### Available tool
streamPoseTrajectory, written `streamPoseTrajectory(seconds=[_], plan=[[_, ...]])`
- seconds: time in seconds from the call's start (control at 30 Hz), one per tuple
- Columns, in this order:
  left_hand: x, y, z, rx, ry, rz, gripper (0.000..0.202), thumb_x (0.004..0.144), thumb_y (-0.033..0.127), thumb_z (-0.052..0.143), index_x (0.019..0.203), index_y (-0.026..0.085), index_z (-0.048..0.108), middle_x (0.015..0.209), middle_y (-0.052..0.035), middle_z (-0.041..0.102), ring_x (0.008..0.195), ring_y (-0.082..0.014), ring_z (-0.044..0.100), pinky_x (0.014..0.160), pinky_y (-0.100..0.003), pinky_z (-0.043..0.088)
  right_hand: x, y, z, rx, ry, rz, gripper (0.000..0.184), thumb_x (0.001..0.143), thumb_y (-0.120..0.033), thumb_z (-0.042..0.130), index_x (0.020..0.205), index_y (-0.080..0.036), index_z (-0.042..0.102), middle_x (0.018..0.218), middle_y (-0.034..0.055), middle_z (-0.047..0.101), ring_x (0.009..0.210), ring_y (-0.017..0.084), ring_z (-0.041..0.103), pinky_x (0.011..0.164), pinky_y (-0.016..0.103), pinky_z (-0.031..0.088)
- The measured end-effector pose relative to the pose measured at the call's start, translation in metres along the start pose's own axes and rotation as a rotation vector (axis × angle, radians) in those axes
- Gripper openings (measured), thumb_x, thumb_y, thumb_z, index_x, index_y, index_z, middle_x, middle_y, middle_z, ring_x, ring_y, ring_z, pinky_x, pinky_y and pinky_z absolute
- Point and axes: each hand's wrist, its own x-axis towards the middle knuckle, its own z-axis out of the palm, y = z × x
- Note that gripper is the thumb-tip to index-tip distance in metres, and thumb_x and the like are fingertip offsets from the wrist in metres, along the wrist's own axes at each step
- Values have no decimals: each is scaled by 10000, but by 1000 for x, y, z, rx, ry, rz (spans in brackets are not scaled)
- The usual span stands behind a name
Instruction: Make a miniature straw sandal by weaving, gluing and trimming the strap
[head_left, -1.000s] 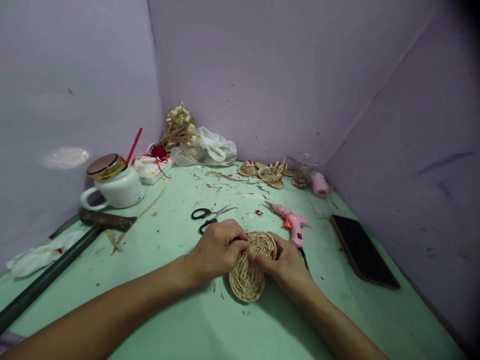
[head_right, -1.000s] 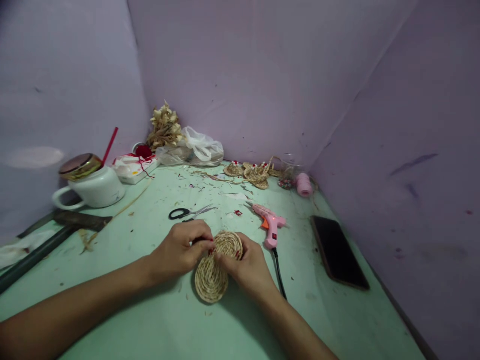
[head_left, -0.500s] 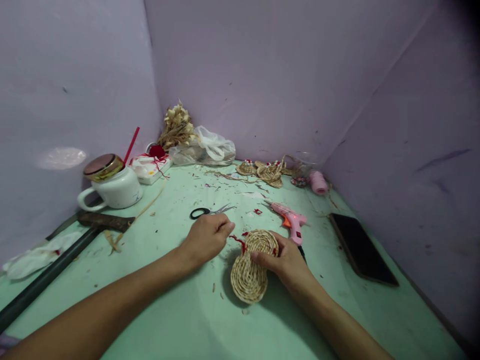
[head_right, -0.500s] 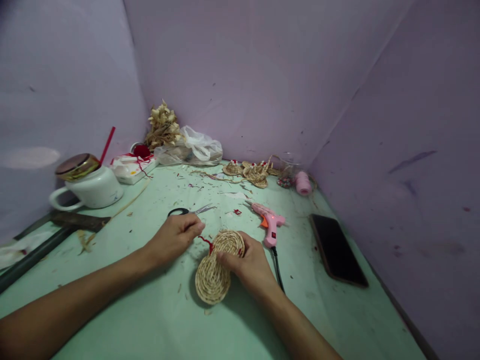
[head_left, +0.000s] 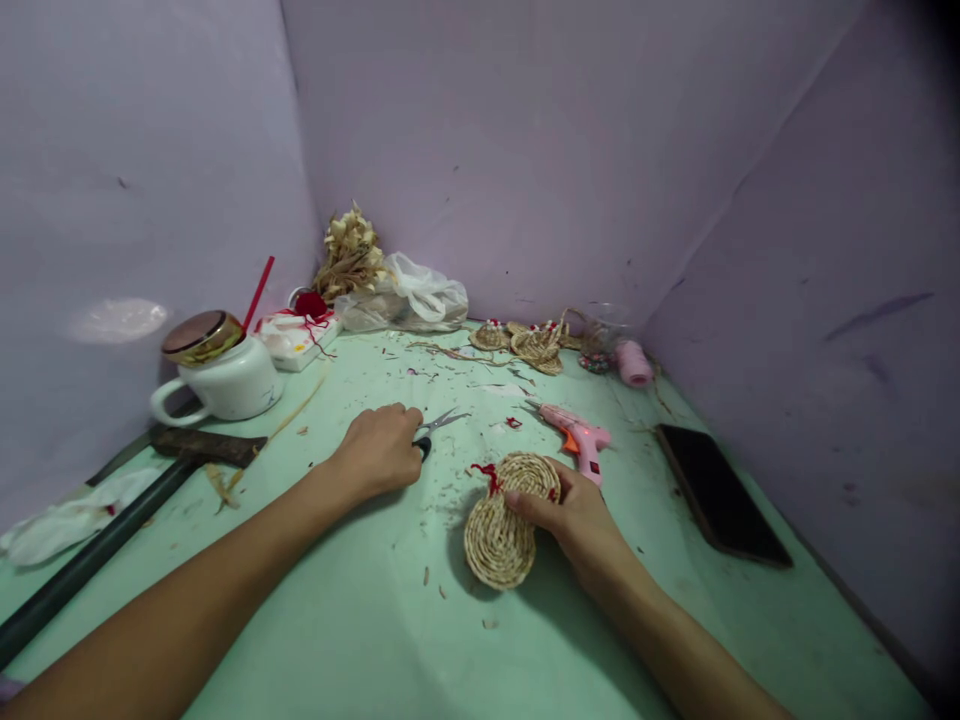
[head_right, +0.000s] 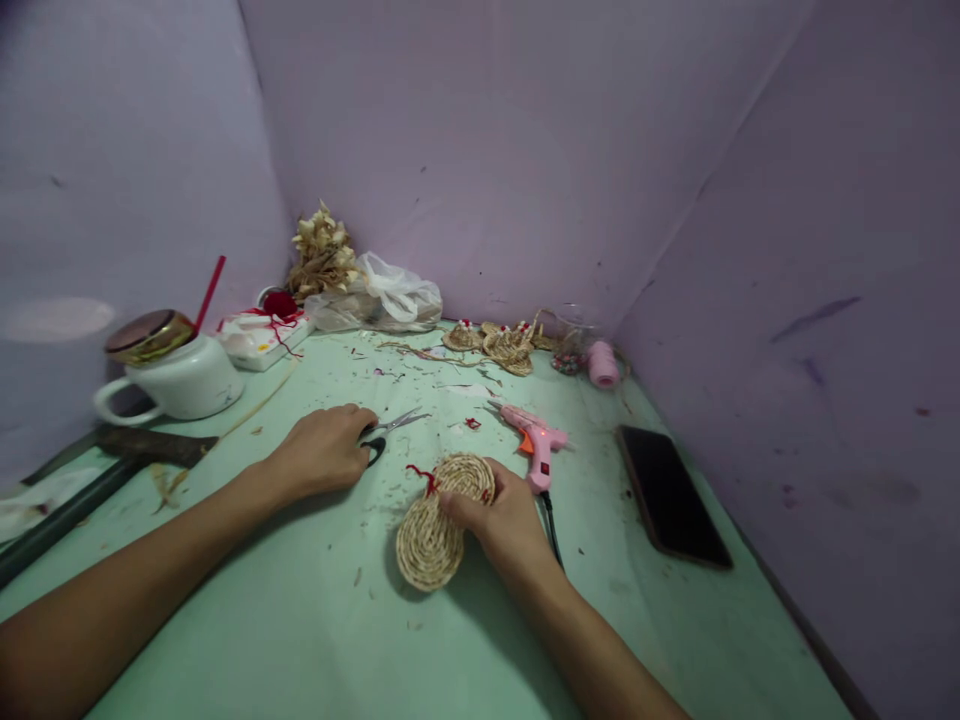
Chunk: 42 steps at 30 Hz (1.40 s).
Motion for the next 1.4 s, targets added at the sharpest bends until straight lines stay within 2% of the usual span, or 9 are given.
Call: streamPoseTrajectory(seconds=[0.23, 0.33, 0.43, 0.57, 0.67, 0.8, 0.9, 1.2, 1.4], plan=[[1, 0, 0, -39, 40, -14, 336, 707, 188, 472, 1038, 197, 525, 955, -120, 622, 802, -277, 584, 652, -390, 425, 2, 0, -3, 54, 42, -3, 293, 557, -242, 742, 814, -165, 622, 754, 40, 684, 697, 215, 635, 674, 329, 506], [1, -1, -8, -441, 7, -75, 379, 682, 200, 519, 1061, 192, 505, 924, -86, 634, 780, -215, 598, 655, -333, 450, 5, -2, -8, 144, 55, -1, 291, 553, -238, 749, 804, -159, 623, 734, 36, 676, 671, 204, 629, 672, 329, 501], [0, 0, -15, -966, -163, -124, 427, 606, 160, 565, 1031, 149, 526, 866, -74, 647, 734, -171, 605, 612, -271, 453, 8, -5, -13, 214, 66, 16, 273, 551, -229, 746, 786, -160, 624, 732, 42, 673, 661, 207, 627, 664, 338, 498], [-2, 2, -17, -1208, -334, -90, 559, 598, 191, 607, 1148, 140, 521, 822, -66, 671, 706, -159, 600, 603, -266, 444, 10, -10, -20, 236, 106, 30, 267, 553, -243, 739, 781, -159, 628, 751, 56, 677, 667, 218, 628, 657, 346, 494], [-6, 6, -16, -1012, -338, 3, 566, 621, 264, 635, 1167, 152, 537, 720, -16, 647, 648, -149, 572, 604, -284, 441, 11, -12, -23, 253, 122, 27, 289, 546, -237, 743, 797, -158, 623, 757, 48, 677, 661, 208, 626, 648, 335, 492], [-13, 13, -14, -524, -92, 309, 460, 649, 216, 588, 1108, 193, 594, 825, -20, 650, 779, -180, 570, 793, -348, 415, 11, -13, -24, 286, 92, 19, 318, 556, -209, 742, 847, -155, 626, 766, 37, 677, 670, 189, 625, 664, 316, 495], [-17, 16, -13, -284, 35, 460, 510, 630, 146, 545, 1137, 181, 576, 848, -47, 651, 838, -209, 562, 885, -393, 347, 10, -13, -24, 264, 57, 5, 365, 552, -202, 744, 897, -163, 630, 784, 37, 680, 679, 195, 629, 669, 322, 498], [-10, 3, -12, -108, 1, 635, 536, 653, 59, 480, 1159, 219, 549, 897, -48, 643, 834, -191, 549, 827, -359, 330, 8, -12, -27, 154, -159, 44, 201, 574, -201, 734, 748, -132, 660, 658, 33, 659, 574, 158, 605, 574, 272, 483], [-11, 4, -17, -36, -72, 733, 547, 670, 57, 458, 1177, 248, 531, 854, -30, 633, 801, -178, 543, 813, -347, 318, 6, -14, -25, 161, -279, 129, 200, 618, -266, 707, 731, -117, 636, 627, 42, 659, 547, 156, 609, 543, 261, 475]])
